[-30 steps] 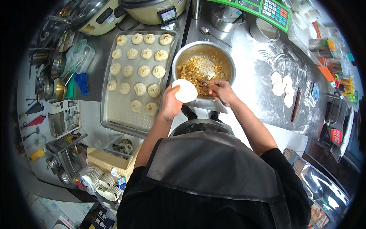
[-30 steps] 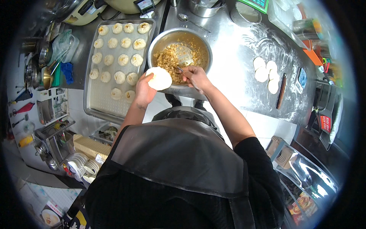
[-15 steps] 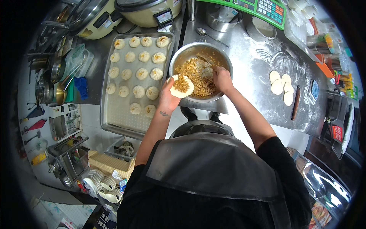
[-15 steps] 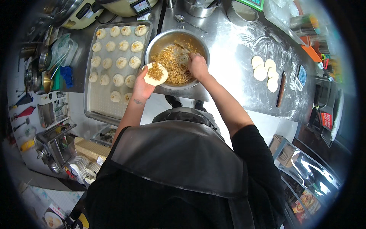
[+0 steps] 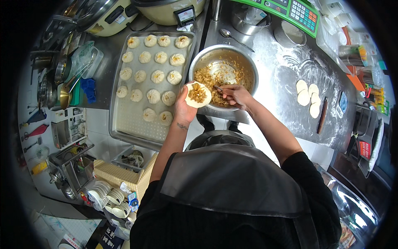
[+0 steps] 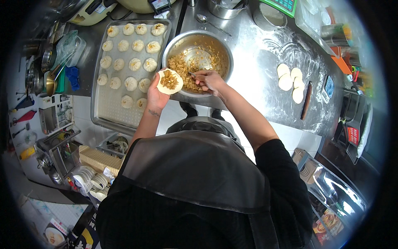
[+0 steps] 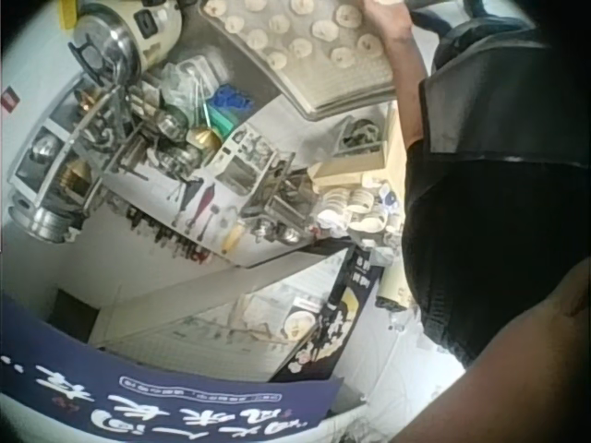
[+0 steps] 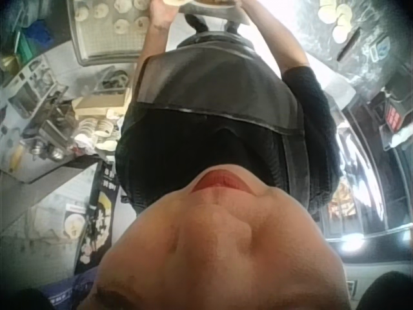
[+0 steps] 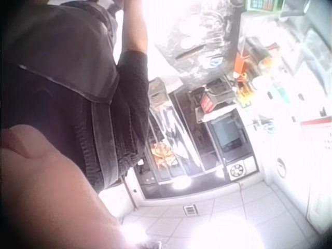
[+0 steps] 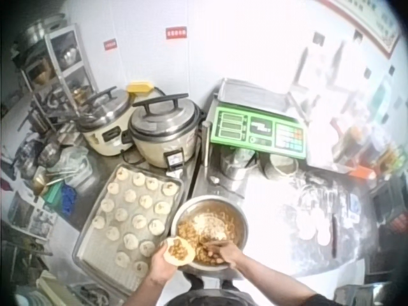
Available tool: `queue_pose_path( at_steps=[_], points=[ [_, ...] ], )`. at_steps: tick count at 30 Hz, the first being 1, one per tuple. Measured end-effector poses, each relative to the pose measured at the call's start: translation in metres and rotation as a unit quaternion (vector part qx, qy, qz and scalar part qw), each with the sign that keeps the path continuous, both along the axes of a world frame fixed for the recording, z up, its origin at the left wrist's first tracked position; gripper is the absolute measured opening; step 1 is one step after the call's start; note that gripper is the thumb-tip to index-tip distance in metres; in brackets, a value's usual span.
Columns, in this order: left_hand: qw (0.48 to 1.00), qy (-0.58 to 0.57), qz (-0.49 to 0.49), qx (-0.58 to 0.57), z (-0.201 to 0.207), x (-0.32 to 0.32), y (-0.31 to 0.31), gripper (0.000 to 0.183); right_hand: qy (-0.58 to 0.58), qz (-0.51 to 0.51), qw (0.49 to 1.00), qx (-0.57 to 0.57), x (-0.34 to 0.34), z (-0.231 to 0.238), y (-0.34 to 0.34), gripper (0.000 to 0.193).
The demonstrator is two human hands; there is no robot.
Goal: The person fills round dough wrappers with a grainy mixture from a metal bowl, pleats the edges to seal each bun, and places the finished buns on a perforated tray. The person repeats this process for multiple buns.
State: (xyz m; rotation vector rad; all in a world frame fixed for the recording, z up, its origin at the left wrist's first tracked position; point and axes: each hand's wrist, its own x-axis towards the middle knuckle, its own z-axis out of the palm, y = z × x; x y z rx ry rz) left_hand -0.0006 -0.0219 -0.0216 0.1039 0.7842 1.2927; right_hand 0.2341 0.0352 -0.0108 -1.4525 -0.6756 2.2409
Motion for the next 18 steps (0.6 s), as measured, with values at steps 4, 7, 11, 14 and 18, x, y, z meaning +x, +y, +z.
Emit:
queue_pose_path(
  at_steps=[4, 7, 11, 14, 18],
  points=[
    [0.999, 0.028, -0.001, -0.023, 0.006, 0.001, 0.005, 0.037, 0.012, -0.032, 0.999, 0.021, 0.013, 0.024, -0.009, 0.023],
    [0.998, 0.053, 0.000, -0.031, 0.010, 0.007, 0.014, 0.036, -0.007, -0.055, 0.996, 0.066, 0.020, 0.041, -0.014, 0.024],
    [0.999, 0.032, -0.008, -0.035, 0.013, 0.023, 0.038, 0.032, -0.072, -0.051, 0.982, 0.169, 0.021, 0.056, -0.025, 0.024],
    [0.996, 0.000, -0.032, -0.079, 0.019, 0.038, 0.057, 0.039, -0.246, 0.009, 0.831, 0.499, 0.014, 0.057, -0.034, 0.025],
    [0.993, -0.020, -0.033, -0.109, 0.029, 0.053, 0.069, 0.049, -0.440, 0.137, 0.628, 0.628, 0.003, 0.052, -0.052, 0.047]
  ],
)
